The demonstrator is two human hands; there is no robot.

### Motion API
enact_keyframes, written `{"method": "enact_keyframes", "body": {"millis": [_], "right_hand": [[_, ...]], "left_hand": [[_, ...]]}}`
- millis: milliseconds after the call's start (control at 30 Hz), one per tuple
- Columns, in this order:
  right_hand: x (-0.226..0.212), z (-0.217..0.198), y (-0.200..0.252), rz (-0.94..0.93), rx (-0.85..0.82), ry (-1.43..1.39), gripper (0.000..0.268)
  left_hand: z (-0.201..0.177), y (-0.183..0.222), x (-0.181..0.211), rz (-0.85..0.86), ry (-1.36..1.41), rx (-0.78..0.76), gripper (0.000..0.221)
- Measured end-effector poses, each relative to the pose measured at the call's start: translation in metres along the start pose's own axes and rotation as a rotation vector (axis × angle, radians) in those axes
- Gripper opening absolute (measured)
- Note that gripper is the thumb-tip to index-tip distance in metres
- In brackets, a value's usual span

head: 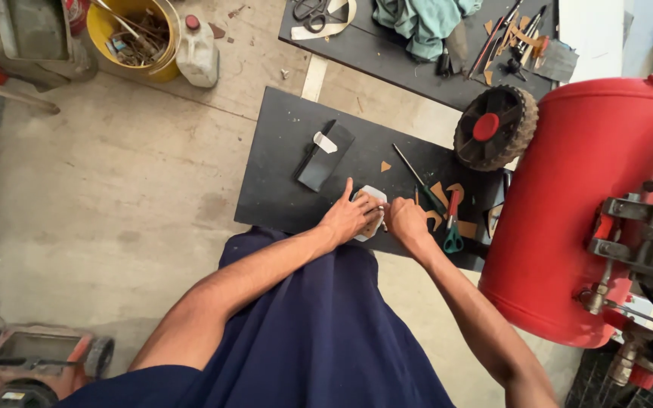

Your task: Assembling and inspecting small engine components and gaskets on a workbench

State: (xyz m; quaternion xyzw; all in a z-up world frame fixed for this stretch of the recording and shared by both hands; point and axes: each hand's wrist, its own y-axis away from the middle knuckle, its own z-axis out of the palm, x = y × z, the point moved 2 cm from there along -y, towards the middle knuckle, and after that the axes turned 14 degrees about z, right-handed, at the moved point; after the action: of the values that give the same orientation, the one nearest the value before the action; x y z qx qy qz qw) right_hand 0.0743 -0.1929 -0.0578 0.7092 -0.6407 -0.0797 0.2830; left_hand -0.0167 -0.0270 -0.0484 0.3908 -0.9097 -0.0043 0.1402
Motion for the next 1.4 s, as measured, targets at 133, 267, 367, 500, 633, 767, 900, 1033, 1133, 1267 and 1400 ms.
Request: {"method": "enact_keyframes", "body": {"millis": [133,267,367,500,633,767,900,1033,1133,1267,1400], "right_hand": [[-0.017,-0.042,0.027,-0.046,0.069,0.081,0.035],[-0.035,-0.098,0.059,-0.048,0.04,0.025,0.012],[-0.011,-0.118,0.072,-0.033,0.06,0.007,0.012],[0.031,-0.094,0.088,-0.046,-0.017,-0.119,0.029],[0.025,-0.071,0.118,0.002,-0.132,-0.193,0.034],[0.007,-0.071,0.133,-0.031,-0.122,-0.256,0.031],[-0.002,-0.073,0.139,-0.1,-0.091,-0.306,0.03],[-0.002,-0.065,0.133,-0.172,-0.084,-0.277,0.025],[-0.001,-0.059,0.129,-0.216,-0.081,-0.279,0.023],[-0.007,-0.057,0.119,-0.32,-0.039,-0.153,0.015],[-0.008,-0.048,0.097,-0.41,0.059,0.045,0.012]], "left_hand": [[-0.002,0.0,-0.003,-0.006,0.006,0.004,0.051],[0.013,-0.004,-0.002,-0.002,0.007,0.013,0.054],[0.027,-0.006,0.002,0.012,0.022,0.043,0.053],[0.012,-0.001,-0.005,0.027,0.033,0.082,0.055],[0.008,0.003,-0.012,0.059,0.07,0.124,0.055],[0.006,0.002,-0.013,0.061,0.053,0.128,0.058],[0.007,0.0,-0.012,0.058,0.041,0.127,0.058],[0.002,0.004,-0.009,0.047,0.043,0.184,0.052],[0.0,0.005,-0.008,0.026,0.052,0.188,0.053],[-0.01,0.009,-0.008,0.015,0.075,0.17,0.054],[0.0,0.007,-0.006,0.003,0.063,0.218,0.045]]}}
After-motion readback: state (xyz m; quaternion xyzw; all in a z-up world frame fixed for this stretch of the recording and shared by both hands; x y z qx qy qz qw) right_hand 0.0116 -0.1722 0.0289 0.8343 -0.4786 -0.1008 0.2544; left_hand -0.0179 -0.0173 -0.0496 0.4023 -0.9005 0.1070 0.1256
